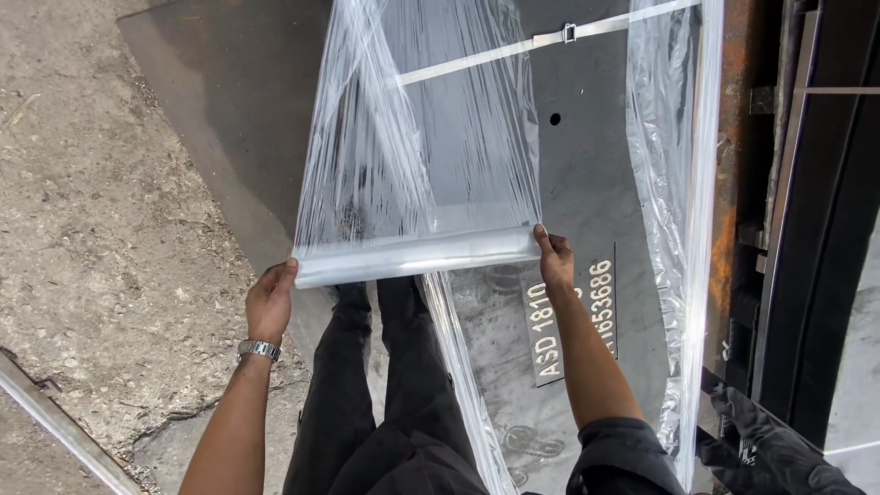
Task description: The recorder is wrapping large black metal sheets with clear plastic stretch wrap.
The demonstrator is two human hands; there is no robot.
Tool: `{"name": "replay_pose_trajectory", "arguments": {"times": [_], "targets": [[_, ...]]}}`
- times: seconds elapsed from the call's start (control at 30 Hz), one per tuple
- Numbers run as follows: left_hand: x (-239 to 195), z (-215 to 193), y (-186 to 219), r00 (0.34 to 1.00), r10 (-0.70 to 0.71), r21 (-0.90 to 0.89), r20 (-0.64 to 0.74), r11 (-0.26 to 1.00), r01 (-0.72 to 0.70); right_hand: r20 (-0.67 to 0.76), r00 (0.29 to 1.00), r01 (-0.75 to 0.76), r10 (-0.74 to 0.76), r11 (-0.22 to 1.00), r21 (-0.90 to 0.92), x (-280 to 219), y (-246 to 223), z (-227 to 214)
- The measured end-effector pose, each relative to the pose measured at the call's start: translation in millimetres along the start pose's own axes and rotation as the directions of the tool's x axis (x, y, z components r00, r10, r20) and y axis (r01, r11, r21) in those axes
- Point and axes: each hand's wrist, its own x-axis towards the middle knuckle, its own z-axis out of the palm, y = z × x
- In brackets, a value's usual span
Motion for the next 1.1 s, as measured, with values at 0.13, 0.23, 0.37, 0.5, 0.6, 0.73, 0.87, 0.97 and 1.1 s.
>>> {"name": "replay_pose_trajectory", "arguments": {"times": [0.13, 0.23, 0.37, 0.5, 0.6, 0.73, 0.87, 0.97, 1.1], "targets": [[-28, 24, -21, 0.962, -0.225, -0.056, 0.154, 0.970, 0.236, -0.058, 0.997, -0.053, 0.053, 0.999, -0.005, -8, 46, -23], [-43, 47, -46, 0.952, -0.217, -0.076, 0.217, 0.968, 0.238, -0.135, 0.981, -0.150, 0.139, 0.985, -0.079, -16, 72, -41], [-72, 69, -105, 0.919, -0.280, -0.178, 0.278, 0.925, 0.336, -0.182, 0.976, -0.148, 0.123, 0.980, -0.132, -26, 122, -57], [-110, 92, -157, 0.885, -0.344, -0.085, 0.315, 0.918, 0.387, -0.183, 0.981, -0.086, 0.060, 0.987, -0.138, -53, 142, -80], [-161, 105, -163, 0.893, -0.297, -0.220, 0.337, 0.898, 0.381, -0.209, 0.975, -0.129, 0.080, 0.965, -0.230, -75, 162, -101], [-217, 130, -202, 0.906, -0.234, -0.184, 0.353, 0.932, 0.312, -0.251, 0.963, -0.157, 0.102, 0.964, -0.213, -90, 211, -131], [-274, 157, -252, 0.891, -0.282, -0.123, 0.356, 0.931, 0.344, -0.226, 0.969, -0.149, 0.103, 0.969, -0.198, -119, 274, -169], [-314, 171, -266, 0.904, -0.250, -0.201, 0.348, 0.922, 0.332, -0.235, 0.965, -0.166, 0.118, 0.966, -0.197, -121, 319, -191], [-377, 177, -303, 0.898, -0.250, -0.181, 0.363, 0.926, 0.331, -0.216, 0.969, -0.164, 0.118, 0.964, -0.207, -153, 391, -213]]}}
